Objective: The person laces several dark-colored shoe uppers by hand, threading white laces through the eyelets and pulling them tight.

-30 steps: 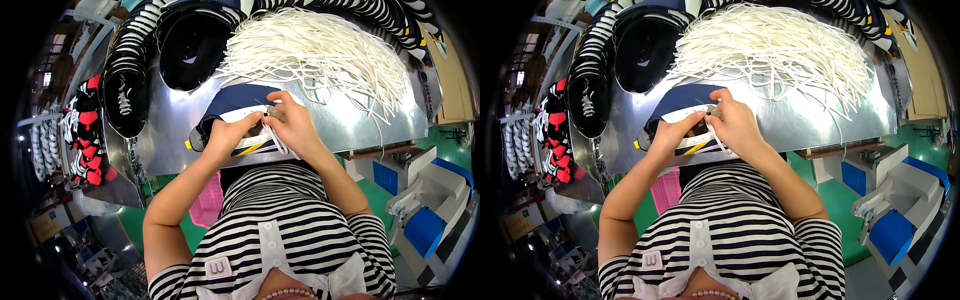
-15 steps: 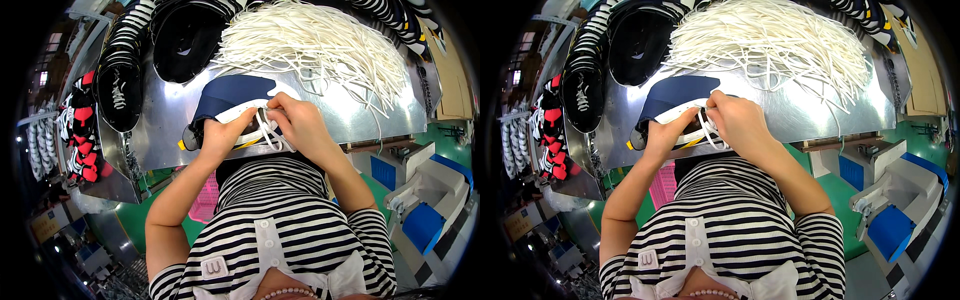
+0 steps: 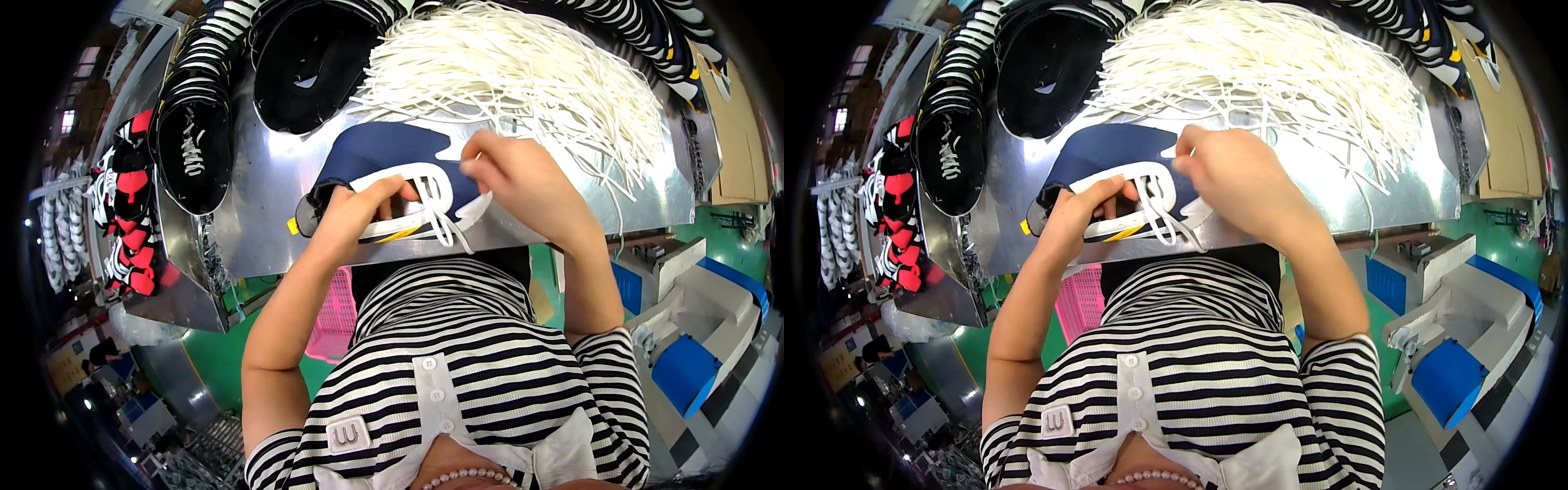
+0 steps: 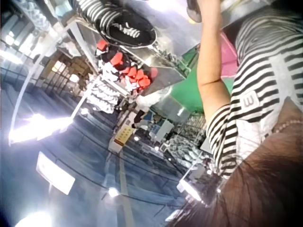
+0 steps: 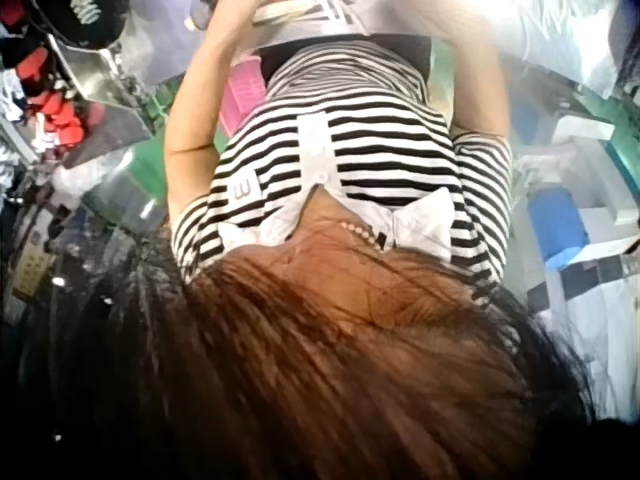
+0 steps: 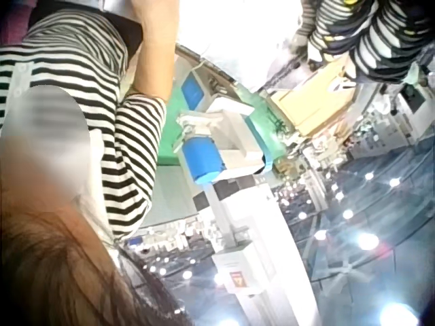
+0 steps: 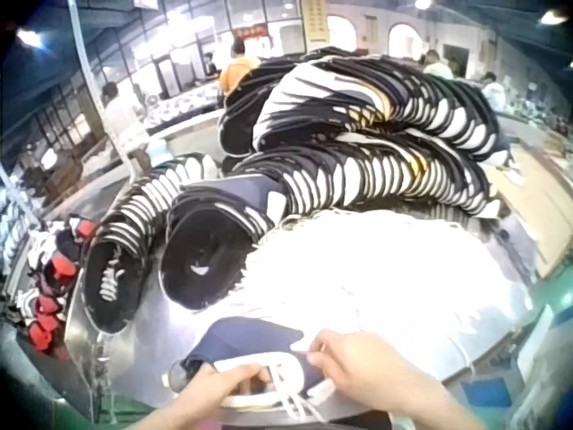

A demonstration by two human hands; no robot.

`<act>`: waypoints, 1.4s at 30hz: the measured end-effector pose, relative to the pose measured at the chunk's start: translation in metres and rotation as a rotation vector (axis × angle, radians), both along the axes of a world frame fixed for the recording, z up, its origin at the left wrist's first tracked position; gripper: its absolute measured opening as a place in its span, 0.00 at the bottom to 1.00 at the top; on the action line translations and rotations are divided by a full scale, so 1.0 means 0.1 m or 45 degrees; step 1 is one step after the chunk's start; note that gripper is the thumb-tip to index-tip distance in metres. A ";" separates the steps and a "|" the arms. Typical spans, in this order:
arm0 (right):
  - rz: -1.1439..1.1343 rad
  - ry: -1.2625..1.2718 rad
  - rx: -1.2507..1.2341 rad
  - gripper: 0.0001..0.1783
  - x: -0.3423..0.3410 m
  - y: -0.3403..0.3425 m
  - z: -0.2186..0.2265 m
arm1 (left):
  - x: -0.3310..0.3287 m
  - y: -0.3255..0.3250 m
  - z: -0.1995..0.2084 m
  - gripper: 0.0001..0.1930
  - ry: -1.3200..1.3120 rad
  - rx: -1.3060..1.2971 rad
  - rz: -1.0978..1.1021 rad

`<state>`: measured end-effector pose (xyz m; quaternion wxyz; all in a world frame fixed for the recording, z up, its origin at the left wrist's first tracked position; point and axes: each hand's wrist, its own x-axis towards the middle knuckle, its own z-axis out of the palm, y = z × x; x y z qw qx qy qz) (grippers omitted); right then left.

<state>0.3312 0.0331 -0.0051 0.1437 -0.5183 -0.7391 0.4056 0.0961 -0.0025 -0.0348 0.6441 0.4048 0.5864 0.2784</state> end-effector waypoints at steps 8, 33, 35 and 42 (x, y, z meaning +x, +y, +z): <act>-0.299 0.582 0.065 0.10 -0.35 -0.04 -0.61 | 0.17 0.07 -0.11 0.12 0.267 0.532 -0.005; -0.347 0.711 0.042 0.15 -0.27 -0.47 -0.41 | 0.14 -0.45 -0.01 0.11 0.852 1.068 -0.248; -0.229 0.675 0.085 0.15 -0.25 -0.66 -0.43 | 0.18 -0.43 0.01 0.13 0.872 0.999 -0.195; -0.123 0.529 0.003 0.14 -0.23 -0.84 -0.57 | 0.10 -0.39 0.01 0.15 0.955 0.845 -0.245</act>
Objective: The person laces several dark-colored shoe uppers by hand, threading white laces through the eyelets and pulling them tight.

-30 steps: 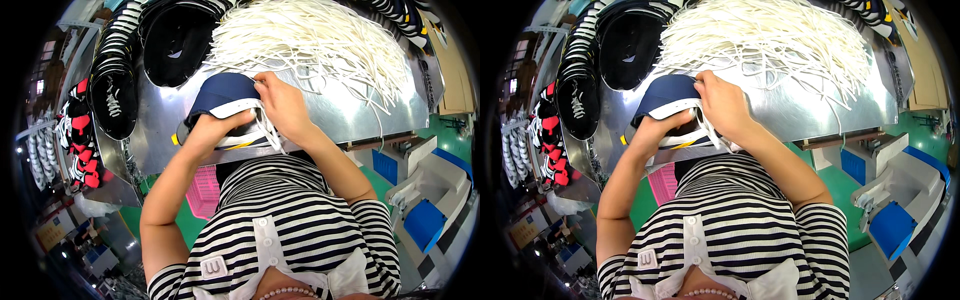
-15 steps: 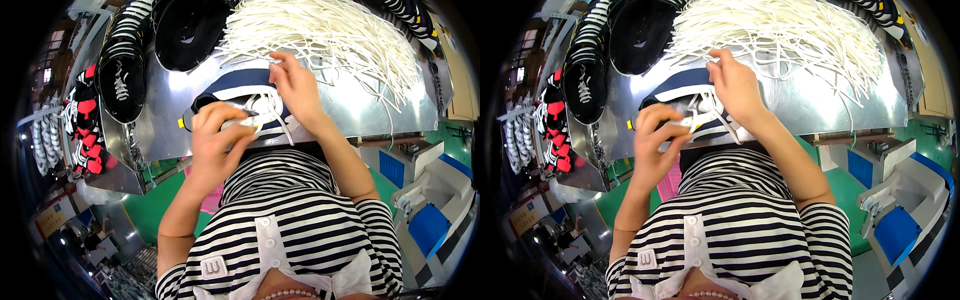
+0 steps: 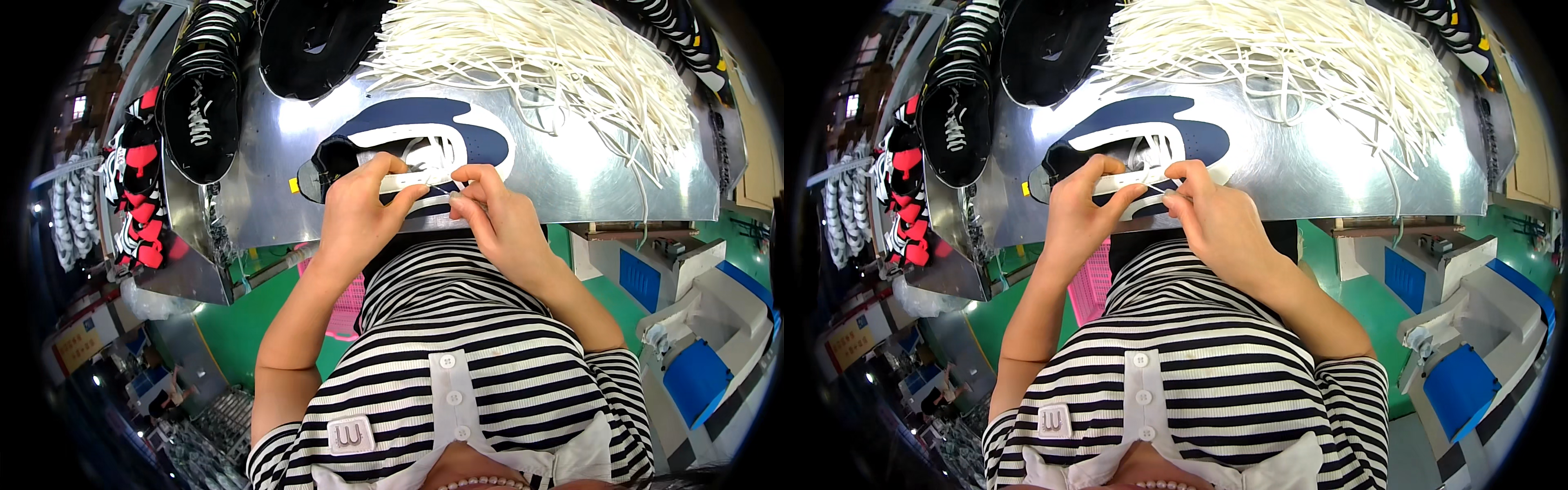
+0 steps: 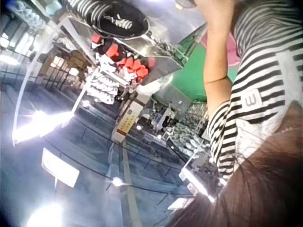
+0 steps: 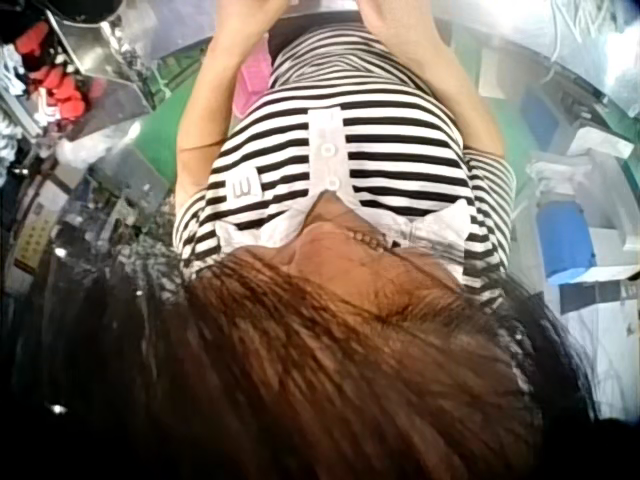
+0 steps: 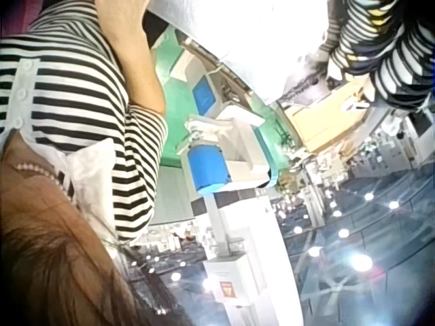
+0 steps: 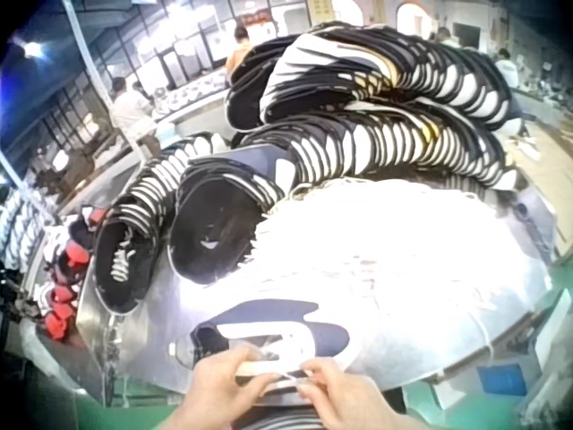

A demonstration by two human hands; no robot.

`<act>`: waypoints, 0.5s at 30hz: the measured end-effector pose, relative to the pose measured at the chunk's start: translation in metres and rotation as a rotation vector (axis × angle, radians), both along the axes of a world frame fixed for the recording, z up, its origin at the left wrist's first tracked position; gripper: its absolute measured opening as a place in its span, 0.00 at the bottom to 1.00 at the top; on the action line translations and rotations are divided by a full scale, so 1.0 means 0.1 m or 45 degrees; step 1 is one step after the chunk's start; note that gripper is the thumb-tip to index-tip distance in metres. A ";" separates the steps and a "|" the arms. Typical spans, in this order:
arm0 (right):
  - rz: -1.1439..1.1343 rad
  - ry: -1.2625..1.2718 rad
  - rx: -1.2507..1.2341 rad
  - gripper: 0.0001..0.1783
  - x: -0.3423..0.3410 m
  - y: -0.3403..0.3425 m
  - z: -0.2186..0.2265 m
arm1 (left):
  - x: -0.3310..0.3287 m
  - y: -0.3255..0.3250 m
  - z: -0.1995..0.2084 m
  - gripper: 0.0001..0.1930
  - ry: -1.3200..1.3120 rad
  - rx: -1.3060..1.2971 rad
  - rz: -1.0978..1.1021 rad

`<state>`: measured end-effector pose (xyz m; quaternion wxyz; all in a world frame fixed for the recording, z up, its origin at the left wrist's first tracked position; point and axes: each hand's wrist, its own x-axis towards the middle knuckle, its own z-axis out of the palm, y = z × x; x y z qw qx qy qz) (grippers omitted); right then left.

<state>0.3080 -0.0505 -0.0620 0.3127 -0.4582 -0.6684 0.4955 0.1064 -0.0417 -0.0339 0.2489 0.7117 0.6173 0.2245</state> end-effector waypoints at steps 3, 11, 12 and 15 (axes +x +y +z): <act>0.014 -0.054 -0.012 0.13 -0.01 0.02 -0.01 | -0.01 0.00 0.03 0.14 -0.067 -0.079 -0.002; -0.028 -0.147 -0.067 0.13 -0.21 0.14 -0.03 | -0.07 -0.04 -0.16 0.10 -0.045 0.306 -0.197; -0.016 -0.143 -0.048 0.13 -0.29 0.18 -0.07 | -0.08 -0.03 -0.19 0.09 -0.022 0.377 -0.214; 0.038 -0.121 -0.075 0.14 -0.34 0.26 -0.11 | -0.16 -0.04 -0.21 0.11 -0.041 0.355 -0.215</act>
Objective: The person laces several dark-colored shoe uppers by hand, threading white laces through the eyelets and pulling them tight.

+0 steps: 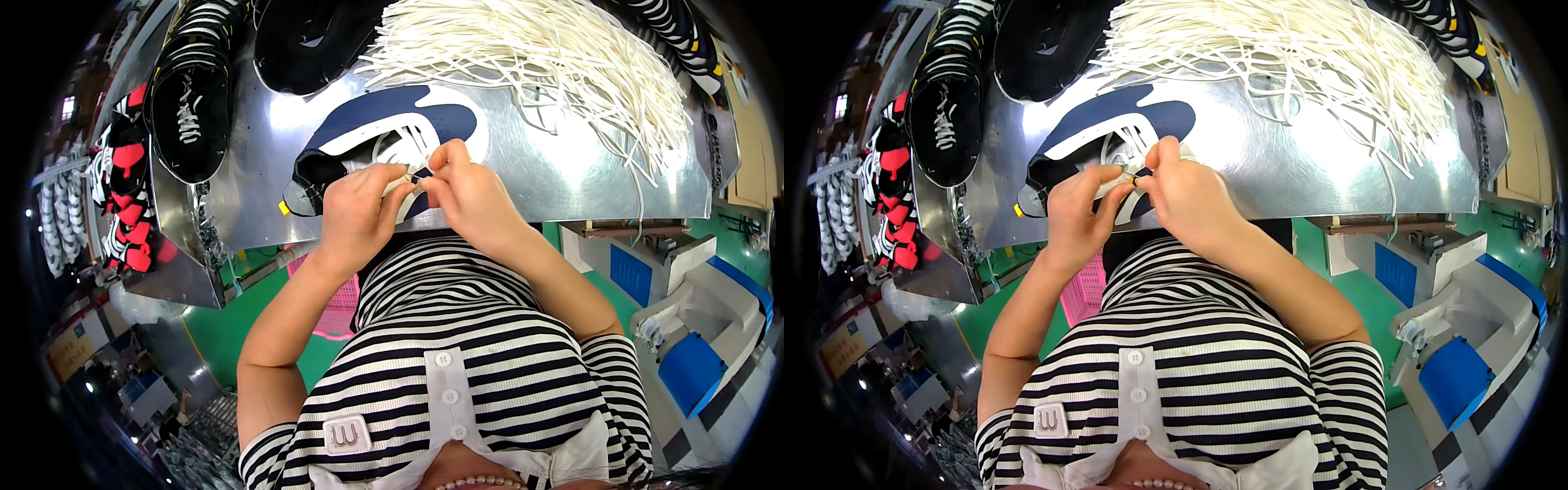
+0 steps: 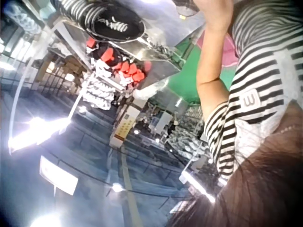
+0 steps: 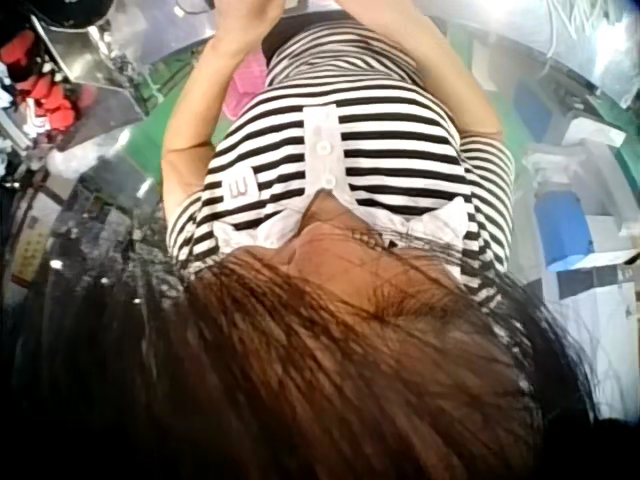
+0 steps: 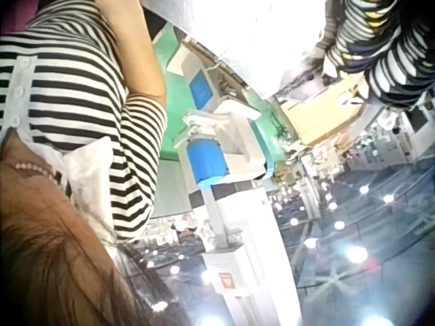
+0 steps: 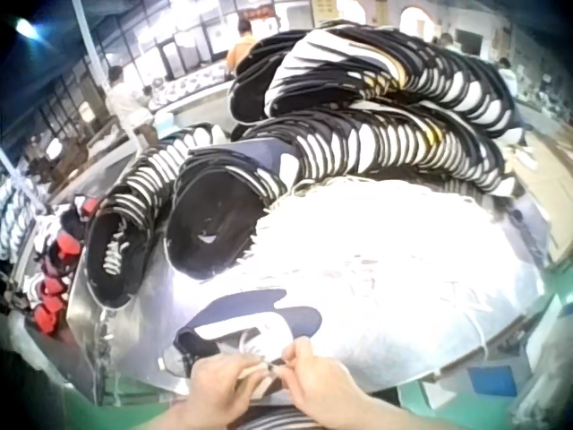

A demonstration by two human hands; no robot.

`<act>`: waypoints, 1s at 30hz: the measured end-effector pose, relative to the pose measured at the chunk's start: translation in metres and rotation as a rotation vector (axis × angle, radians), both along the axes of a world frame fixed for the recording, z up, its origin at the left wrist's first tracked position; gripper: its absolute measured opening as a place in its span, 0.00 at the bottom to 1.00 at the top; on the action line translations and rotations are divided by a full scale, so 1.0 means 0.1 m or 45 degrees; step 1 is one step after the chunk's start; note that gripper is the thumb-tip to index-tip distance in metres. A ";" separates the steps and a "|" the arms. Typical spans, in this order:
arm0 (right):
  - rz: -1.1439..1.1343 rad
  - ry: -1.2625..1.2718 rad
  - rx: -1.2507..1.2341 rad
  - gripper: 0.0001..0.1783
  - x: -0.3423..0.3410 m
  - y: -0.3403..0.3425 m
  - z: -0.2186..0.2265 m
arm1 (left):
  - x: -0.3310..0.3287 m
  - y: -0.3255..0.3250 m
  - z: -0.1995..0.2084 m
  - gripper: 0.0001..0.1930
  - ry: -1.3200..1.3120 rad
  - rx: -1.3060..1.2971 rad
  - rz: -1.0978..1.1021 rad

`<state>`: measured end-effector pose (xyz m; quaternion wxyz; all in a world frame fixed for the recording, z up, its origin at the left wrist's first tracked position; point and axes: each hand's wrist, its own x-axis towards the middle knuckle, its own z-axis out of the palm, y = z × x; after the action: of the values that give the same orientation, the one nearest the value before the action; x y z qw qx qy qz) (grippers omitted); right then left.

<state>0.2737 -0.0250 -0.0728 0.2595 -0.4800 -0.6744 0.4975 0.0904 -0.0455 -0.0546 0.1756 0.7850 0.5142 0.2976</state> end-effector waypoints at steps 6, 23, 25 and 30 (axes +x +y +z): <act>0.329 -0.294 0.011 0.15 0.31 0.12 0.35 | 0.03 -0.06 -0.01 0.14 -0.090 0.082 -0.306; 0.442 -0.227 0.258 0.11 0.16 0.24 0.40 | 0.03 -0.17 -0.10 0.21 0.035 0.399 -0.375; 0.521 -0.250 0.208 0.12 0.18 0.24 0.35 | -0.02 -0.22 -0.12 0.22 0.042 0.383 -0.397; 0.522 -0.340 0.175 0.11 0.23 0.15 0.34 | -0.02 -0.23 -0.20 0.13 0.060 0.521 -0.472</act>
<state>0.2963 -0.0101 -0.0393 0.0938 -0.3758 -0.8183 0.4248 0.0887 -0.0685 -0.0743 0.0529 0.8914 0.2949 0.3400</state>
